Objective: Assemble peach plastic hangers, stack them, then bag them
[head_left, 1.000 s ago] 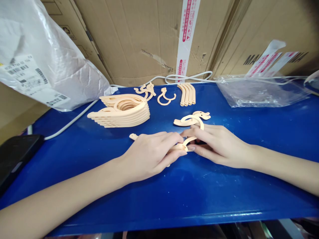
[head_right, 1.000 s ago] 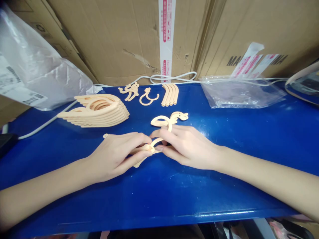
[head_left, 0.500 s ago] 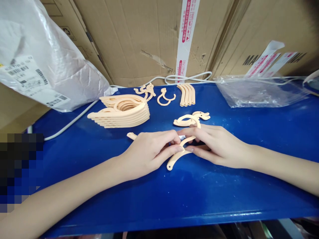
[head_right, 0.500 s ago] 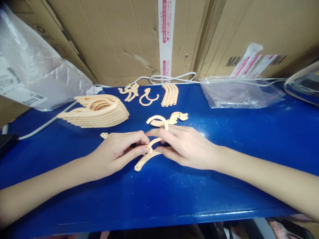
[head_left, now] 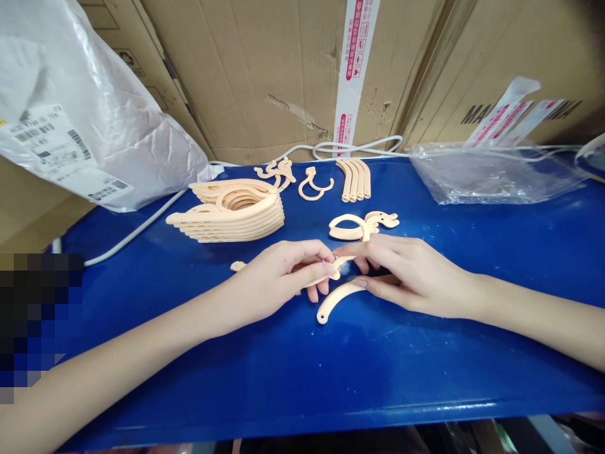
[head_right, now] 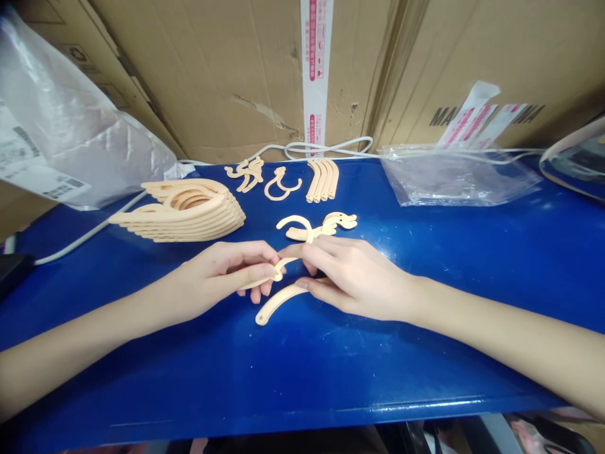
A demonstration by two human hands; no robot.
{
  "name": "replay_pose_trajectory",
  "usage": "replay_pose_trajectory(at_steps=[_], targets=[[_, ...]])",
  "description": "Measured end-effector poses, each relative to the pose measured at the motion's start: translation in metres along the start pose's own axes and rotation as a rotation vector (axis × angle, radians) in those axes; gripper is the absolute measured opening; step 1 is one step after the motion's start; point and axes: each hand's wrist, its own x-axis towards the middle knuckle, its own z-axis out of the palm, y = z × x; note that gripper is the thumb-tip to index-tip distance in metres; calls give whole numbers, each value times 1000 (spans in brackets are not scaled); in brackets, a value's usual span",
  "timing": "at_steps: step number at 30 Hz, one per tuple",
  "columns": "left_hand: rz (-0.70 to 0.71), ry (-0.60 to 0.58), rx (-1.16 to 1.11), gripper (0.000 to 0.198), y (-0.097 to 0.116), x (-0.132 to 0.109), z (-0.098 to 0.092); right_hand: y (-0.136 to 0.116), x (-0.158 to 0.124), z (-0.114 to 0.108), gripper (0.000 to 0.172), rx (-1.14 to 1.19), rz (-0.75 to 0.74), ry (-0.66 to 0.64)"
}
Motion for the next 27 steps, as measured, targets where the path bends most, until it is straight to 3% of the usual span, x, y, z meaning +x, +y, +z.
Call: replay_pose_trajectory(at_steps=[7, 14, 23, 27], targets=[[-168, -108, -135, 15, 11, -3, -3, -1, 3, 0, 37, 23, -36, -4], [-246, -167, -385, 16, 9, -4, -3, 0, -1, 0, 61, 4, -14, -17], [-247, -48, -646, 8, 2, -3, -1, 1, -2, 6, 52, 11, -18, 46], [-245, 38, -691, 6, 3, -1, 1, -1, -5, 6, 53, -28, -39, -21]])
